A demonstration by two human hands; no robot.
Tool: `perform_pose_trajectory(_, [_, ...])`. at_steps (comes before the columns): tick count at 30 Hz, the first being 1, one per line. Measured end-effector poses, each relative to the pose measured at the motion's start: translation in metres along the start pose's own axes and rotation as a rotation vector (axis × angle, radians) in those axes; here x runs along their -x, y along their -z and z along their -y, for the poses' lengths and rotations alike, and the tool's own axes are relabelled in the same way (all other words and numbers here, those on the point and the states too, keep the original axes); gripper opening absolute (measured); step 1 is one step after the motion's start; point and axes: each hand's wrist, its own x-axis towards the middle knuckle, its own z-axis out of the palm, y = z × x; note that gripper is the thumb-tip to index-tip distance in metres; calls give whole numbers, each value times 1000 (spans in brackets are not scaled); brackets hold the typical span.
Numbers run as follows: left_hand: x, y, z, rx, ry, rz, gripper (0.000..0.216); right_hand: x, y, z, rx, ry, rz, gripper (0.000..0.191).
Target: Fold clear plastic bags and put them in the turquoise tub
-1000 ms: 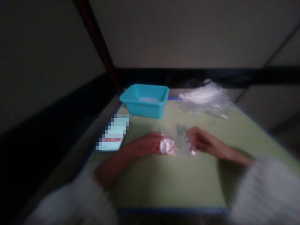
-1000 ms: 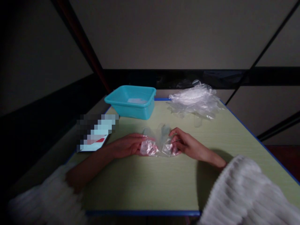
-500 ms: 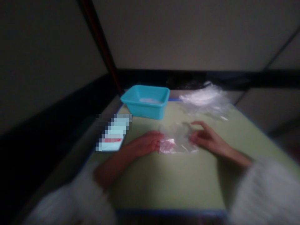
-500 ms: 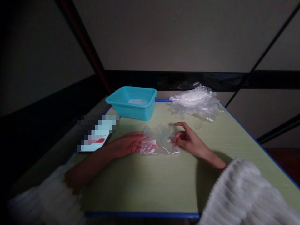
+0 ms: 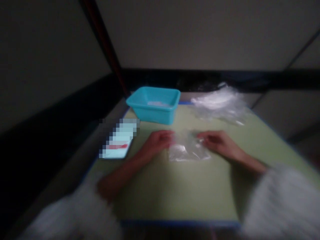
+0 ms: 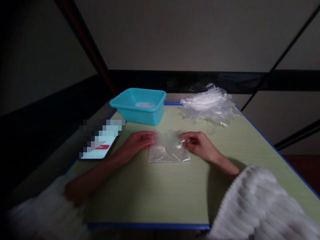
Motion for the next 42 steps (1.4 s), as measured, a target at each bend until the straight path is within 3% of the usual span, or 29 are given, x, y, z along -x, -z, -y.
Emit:
perform_pose_trajectory(6, [-2,0,3,-158,20,-9,45,3,7,2,64,5,47,32])
perform_pose_trajectory(13, [2,-3,-3,-72,25,5,65,5,7,2,57,-1,105,27])
perform_pose_trajectory(18, [-5,-5,0,-81,-29,-49,56,5,6,5,74,1,98,28])
perform_pose_trajectory(25, [-7,-9,3,-341,-154,-140,60,5,5,-3,165,45,88,28])
perform_pose_trajectory(30, [0,-8,10,-722,-472,-202,48,9,3,3,463,163,-8,25])
perform_pose_trajectory(33, [5,-9,11,-898,-564,-155,41,10,0,6,566,280,-1,31])
perform_pose_trajectory(36, [11,-11,9,-1042,-544,-48,46,10,-6,2,662,375,80,52])
perform_pose_trajectory(39, [15,-12,7,-1164,-506,63,52,12,-10,-5,763,384,169,69])
perform_pose_trajectory(42, [18,-12,7,-1242,-482,135,56,15,-12,-8,809,333,210,71])
